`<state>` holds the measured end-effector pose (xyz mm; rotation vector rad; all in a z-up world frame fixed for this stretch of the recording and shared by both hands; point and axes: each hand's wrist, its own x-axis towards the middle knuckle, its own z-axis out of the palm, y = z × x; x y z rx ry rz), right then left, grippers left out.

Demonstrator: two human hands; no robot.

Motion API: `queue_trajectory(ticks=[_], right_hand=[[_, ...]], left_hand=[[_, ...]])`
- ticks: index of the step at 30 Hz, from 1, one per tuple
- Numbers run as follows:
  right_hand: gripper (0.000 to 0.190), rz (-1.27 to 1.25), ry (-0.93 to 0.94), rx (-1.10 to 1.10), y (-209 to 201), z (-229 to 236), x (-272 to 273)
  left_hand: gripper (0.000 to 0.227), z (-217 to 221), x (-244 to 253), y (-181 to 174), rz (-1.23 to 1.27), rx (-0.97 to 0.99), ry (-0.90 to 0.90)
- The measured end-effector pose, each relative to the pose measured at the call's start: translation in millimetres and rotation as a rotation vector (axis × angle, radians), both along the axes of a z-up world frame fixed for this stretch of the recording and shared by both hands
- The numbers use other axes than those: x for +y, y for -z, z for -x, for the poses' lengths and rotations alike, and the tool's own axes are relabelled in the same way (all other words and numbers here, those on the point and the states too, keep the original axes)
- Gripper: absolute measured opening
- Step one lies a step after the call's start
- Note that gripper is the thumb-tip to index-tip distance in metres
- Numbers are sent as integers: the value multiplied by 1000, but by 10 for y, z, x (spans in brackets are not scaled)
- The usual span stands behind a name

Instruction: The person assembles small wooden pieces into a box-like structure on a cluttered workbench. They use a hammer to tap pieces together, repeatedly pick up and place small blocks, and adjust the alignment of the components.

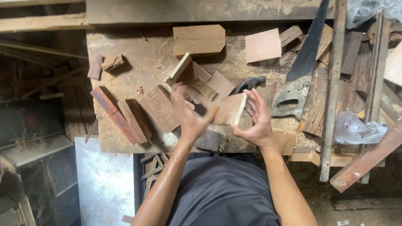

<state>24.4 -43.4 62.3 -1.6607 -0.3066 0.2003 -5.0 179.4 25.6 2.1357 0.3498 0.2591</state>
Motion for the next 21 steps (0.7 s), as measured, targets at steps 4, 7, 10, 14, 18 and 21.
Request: queue_trajectory(ticks=[4,7,10,14,18,21], right_hand=[[112,-174,-20,190,-156,39,-53],[108,-265,-4,192,-185,-1,-46],[99,-376,46,278,-53,7,-91],[79,418,164,463,469,-53,-128],[63,1014,180,439,1032,87,-337],[49,1037,163,321,1383,106,-464]], left_hand=[[132,-171,9,-349,255,134,615],[138,-267,32,-442,448,335,738],[127,-284,-10,-382,433,407,785],[117,-239,-3,-265,770,501,786],[101,-192,38,-251,1221,463,855],[105,-182,52,-304,1439,494,800]])
